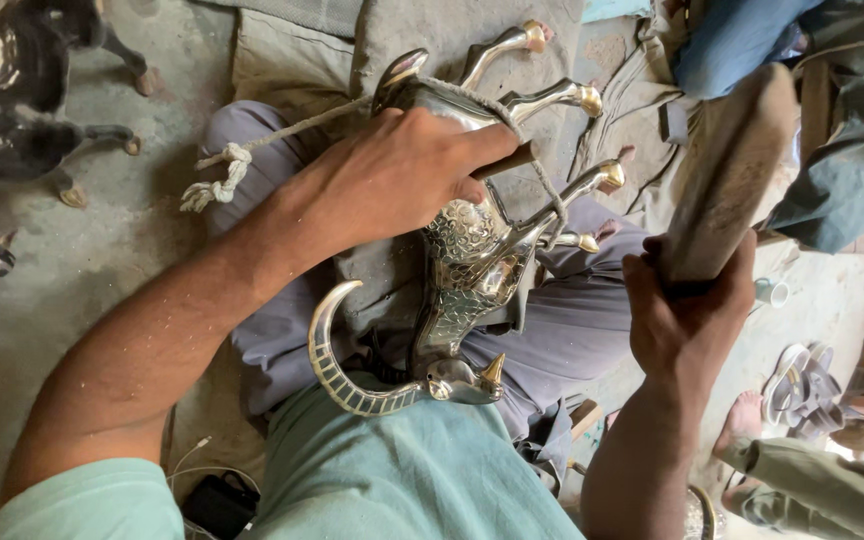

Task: The person sits on the floor and uses a wooden mallet to repeatedly strike a metal chisel placed on a silver-colored animal figurine. The figurine is secured with a rope and rests on a cushion. The person adjusts the chisel and continues hammering to shape or texture the metal surface.

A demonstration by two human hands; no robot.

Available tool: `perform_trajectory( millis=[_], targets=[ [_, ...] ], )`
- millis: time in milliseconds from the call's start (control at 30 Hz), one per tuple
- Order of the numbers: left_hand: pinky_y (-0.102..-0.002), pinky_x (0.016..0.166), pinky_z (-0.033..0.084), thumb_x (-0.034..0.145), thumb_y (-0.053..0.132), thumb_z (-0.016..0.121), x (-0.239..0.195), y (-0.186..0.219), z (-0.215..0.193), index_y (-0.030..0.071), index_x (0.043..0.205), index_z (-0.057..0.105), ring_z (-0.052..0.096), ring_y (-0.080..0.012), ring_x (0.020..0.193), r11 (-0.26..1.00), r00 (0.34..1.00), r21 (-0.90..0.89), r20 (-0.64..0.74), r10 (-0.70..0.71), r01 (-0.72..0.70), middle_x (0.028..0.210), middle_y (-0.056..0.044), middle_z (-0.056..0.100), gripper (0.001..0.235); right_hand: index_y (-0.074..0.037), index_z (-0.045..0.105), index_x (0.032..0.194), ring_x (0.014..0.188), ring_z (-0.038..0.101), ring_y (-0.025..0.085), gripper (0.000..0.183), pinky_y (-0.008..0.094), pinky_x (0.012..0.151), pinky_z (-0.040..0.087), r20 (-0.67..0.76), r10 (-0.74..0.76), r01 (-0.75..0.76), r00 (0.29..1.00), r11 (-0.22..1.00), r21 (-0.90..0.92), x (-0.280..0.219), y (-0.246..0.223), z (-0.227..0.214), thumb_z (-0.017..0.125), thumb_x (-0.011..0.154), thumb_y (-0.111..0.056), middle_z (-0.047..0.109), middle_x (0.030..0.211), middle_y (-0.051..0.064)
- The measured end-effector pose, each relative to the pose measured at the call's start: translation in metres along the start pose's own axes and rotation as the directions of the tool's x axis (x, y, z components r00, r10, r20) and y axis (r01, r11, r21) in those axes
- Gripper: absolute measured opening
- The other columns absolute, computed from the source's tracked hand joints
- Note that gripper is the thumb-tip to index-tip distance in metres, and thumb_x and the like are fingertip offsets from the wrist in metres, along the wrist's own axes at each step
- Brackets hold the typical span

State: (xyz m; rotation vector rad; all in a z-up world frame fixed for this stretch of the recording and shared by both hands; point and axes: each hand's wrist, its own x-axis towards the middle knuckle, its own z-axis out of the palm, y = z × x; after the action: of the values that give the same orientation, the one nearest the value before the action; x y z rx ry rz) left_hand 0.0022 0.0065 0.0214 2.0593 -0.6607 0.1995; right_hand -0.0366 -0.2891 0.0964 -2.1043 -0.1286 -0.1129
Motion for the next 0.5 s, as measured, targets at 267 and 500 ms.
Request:
perform_trajectory(
  millis=[267, 500],
  targets=[
    [-0.047, 0.056, 0.056, 0.095, 0.011, 0.072, -0.007, 0.011, -0.005, 0.007, 0.119, 0.062, 0.074, -0.037, 0.074, 0.999, 0.999, 0.037, 0.004, -0.032, 0.032, 0.076, -0.018, 0.07, 0.027, 0.002, 0.053, 0.121, 0.086, 0.066, 0.022, 0.042, 0.032, 0.071, 0.054, 0.113, -0.147, 0.185, 0.983, 0.77, -0.611, -0.006, 0.007, 0.006, 0.076, 0.086, 0.002, 0.068, 0.098, 0.013],
    [-0.037, 0.051, 0.057, 0.096, 0.016, 0.072, -0.02, 0.004, 0.002, 0.008, 0.125, 0.061, 0.074, -0.0268, 0.068, 0.998, 0.998, 0.039, -0.051, 0.048, -0.046, 0.071, -0.013, 0.068, 0.032, 0.001, 0.059, 0.13, 0.087, 0.069, 0.022, 0.034, 0.031, 0.073, 0.056, 0.143, -0.518, 0.448, 0.843, 0.53, -0.721, -0.018, 0.011, 0.02, 0.072, 0.1, 0.007, 0.07, 0.105, 0.016]
  ],
)
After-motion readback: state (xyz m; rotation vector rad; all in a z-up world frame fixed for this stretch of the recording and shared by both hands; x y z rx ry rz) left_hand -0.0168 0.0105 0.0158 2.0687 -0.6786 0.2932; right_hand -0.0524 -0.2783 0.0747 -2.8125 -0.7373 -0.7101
